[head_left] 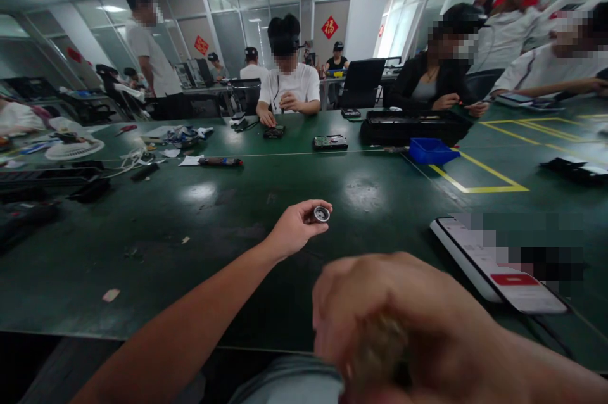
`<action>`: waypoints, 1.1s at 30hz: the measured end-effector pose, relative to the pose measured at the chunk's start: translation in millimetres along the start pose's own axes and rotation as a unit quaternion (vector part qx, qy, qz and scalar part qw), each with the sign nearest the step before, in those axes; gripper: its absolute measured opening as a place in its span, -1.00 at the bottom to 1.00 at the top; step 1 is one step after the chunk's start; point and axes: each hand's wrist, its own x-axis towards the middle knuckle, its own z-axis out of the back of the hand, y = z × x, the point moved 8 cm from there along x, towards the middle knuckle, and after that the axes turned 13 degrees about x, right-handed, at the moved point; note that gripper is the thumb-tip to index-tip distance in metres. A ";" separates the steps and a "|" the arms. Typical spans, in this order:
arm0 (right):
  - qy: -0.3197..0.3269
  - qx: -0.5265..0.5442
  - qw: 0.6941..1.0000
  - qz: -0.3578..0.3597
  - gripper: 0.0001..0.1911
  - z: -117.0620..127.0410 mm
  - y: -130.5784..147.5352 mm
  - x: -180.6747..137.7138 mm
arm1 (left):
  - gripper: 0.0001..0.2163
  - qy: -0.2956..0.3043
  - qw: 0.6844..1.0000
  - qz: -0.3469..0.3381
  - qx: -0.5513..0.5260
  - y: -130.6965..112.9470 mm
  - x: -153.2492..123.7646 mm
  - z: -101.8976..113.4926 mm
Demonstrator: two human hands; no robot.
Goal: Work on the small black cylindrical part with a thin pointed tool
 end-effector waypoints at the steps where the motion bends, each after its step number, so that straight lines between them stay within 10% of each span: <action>1: -0.032 0.019 0.999 -0.025 -0.86 9.6 -6.0 15.7 | -0.69 -0.002 1.000 -0.003 0.003 -1.5 -0.2 3.6; 10: -0.393 -0.117 0.911 -0.034 -0.75 137.2 -92.6 15.4 | -0.59 -0.042 0.996 -0.011 0.079 14.2 8.0 40.2; 33: -0.365 -0.215 0.903 -0.079 -0.82 136.1 -112.6 5.3 | -0.63 -0.027 0.965 -0.050 0.255 7.4 -0.1 35.4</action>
